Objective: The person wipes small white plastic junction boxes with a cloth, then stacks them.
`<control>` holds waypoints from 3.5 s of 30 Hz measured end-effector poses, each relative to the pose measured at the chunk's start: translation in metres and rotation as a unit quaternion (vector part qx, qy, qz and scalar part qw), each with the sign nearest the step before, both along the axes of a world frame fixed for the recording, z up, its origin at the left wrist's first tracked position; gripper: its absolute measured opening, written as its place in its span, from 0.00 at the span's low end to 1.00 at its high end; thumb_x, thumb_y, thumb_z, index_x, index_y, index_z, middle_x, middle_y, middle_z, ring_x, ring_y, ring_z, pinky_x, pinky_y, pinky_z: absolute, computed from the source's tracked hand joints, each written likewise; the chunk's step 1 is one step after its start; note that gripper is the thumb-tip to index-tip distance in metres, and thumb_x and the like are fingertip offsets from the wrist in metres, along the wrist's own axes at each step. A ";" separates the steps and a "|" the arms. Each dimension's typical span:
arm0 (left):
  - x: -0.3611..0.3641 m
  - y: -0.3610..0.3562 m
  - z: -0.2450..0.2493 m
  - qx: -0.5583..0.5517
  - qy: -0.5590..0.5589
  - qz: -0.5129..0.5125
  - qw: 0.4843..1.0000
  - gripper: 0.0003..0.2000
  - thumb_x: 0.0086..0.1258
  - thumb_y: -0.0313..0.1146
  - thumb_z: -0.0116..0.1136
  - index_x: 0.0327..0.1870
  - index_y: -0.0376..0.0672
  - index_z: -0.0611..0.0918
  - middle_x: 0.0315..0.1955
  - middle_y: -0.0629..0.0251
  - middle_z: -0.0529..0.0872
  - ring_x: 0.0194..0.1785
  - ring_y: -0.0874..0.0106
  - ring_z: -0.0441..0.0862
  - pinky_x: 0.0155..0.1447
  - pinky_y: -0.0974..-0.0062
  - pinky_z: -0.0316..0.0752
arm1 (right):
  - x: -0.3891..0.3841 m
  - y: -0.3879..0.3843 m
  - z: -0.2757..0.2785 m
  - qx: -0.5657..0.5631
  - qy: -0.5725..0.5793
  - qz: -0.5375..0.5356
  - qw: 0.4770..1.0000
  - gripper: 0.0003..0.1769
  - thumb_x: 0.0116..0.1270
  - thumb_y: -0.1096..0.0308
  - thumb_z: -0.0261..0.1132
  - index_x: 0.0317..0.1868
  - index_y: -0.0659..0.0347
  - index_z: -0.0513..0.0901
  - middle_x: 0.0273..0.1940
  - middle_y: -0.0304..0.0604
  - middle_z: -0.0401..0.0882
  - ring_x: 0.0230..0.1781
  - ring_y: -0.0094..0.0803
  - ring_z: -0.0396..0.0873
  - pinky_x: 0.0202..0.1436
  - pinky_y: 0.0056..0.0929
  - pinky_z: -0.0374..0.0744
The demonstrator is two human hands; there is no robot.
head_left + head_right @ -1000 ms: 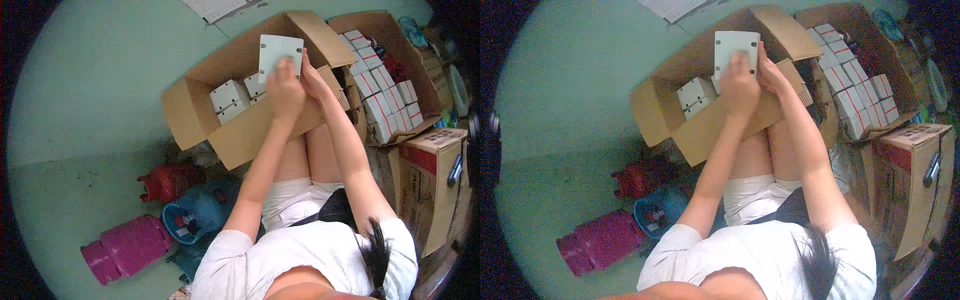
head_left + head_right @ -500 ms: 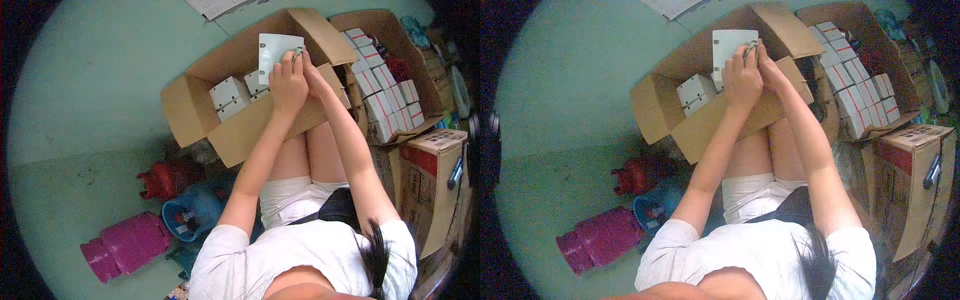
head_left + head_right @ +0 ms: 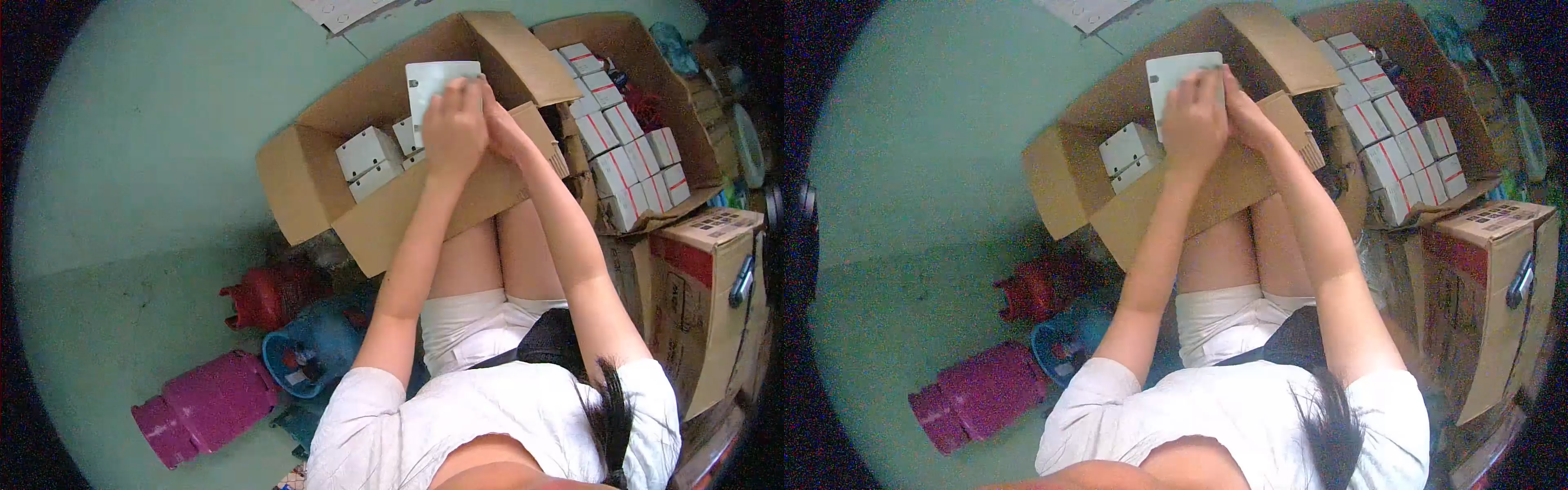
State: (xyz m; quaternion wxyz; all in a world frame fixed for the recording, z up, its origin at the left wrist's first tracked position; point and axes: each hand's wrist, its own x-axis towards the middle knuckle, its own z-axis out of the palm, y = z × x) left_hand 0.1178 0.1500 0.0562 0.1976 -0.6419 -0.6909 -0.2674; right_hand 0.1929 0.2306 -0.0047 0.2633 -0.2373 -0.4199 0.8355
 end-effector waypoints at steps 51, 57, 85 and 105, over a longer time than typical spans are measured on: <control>-0.053 -0.001 0.058 -0.156 0.201 -0.113 0.961 0.13 0.57 0.31 0.59 0.45 0.49 0.84 0.46 0.74 0.84 0.40 0.66 0.82 0.40 0.69 0.81 | 0.012 0.012 -0.008 -0.219 0.138 0.195 0.946 0.48 0.67 0.26 0.45 0.65 0.64 0.70 0.60 0.45 0.77 0.57 0.36 0.78 0.64 0.38 0.72; -0.033 -0.018 0.057 -0.204 0.056 -0.294 0.932 0.12 0.58 0.28 0.59 0.43 0.52 0.84 0.47 0.75 0.84 0.41 0.64 0.83 0.45 0.68 0.82 | 0.025 0.012 0.005 -0.248 0.129 0.198 0.939 0.52 0.63 0.23 0.46 0.67 0.64 0.67 0.62 0.45 0.75 0.55 0.36 0.78 0.64 0.40 0.72; -0.007 -0.020 0.048 -0.205 0.156 -0.183 0.949 0.08 0.59 0.33 0.58 0.39 0.52 0.85 0.43 0.73 0.86 0.41 0.69 0.85 0.41 0.70 0.82 | 0.020 0.017 -0.021 -0.260 0.100 0.186 0.942 0.59 0.54 0.15 0.46 0.71 0.58 0.64 0.63 0.45 0.74 0.59 0.32 0.77 0.59 0.39 0.77; -0.043 -0.041 0.080 -0.083 -0.188 -0.090 0.975 0.19 0.63 0.26 0.47 0.55 0.43 0.82 0.52 0.58 0.83 0.53 0.59 0.82 0.59 0.67 0.75 | 0.043 0.004 0.084 0.518 -0.225 0.194 0.802 0.39 0.57 0.64 0.70 0.66 0.70 0.65 0.57 0.50 0.74 0.58 0.33 0.72 0.59 0.30 0.72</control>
